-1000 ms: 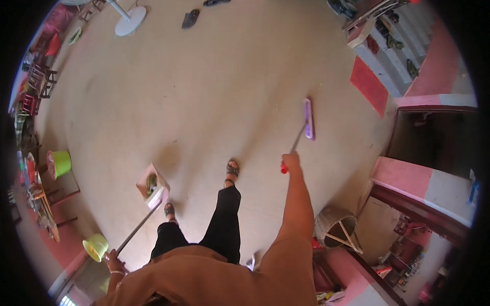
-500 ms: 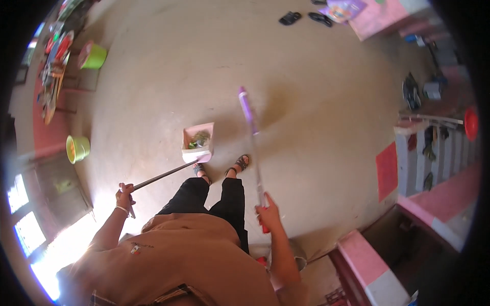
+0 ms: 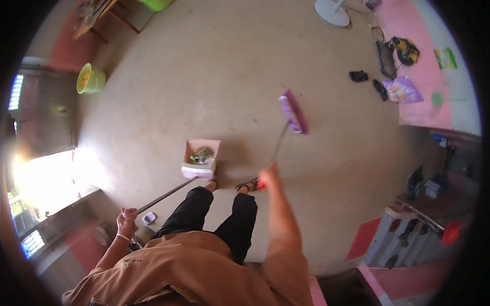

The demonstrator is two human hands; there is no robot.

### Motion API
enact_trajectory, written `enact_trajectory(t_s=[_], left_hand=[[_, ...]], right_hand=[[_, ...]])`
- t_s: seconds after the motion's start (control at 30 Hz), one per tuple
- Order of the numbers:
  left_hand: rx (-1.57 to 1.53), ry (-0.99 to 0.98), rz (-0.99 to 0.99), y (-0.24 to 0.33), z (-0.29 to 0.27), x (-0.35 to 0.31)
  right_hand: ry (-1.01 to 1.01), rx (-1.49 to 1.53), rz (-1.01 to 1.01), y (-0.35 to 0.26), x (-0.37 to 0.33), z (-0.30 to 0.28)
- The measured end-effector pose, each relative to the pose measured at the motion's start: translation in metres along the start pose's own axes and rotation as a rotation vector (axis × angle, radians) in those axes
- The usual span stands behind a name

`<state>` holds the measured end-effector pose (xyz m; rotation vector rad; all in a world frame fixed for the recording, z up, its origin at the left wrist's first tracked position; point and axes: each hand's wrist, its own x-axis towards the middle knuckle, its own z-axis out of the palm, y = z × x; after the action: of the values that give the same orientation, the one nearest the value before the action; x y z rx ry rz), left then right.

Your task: The person opens the door to retrieve a broom and a dustpan from outside. They sweep debris off the floor into the dustpan using the broom, set the broom and dustpan down, and pick up a bucket.

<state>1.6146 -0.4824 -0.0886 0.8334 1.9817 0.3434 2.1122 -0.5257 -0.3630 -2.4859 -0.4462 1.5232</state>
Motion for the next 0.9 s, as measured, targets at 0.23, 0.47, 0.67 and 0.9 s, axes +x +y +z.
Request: enact_trajectory(t_s=[0.23,0.47,0.67,0.9], left_hand=[[0.052,0.163,-0.166,0.04,0.11,-0.033],[0.266,0.34,-0.002,0.085,0.21,-0.033],[-0.158,0.569,-0.321,0.078,0.231,-0.04],[-0.392,0.638,-0.303,0.088,0.232,-0.054]], right_hand=[[-0.6,0.305,-0.084,-0.032,-0.082,-0.11],[-0.485,0.229,-0.018,-0.097,0.009,-0.321],[-0.205,0.188,-0.142,-0.22,0.178,-0.357],[-0.337,0.007,-0.115,-0.336,0.255,-0.273]])
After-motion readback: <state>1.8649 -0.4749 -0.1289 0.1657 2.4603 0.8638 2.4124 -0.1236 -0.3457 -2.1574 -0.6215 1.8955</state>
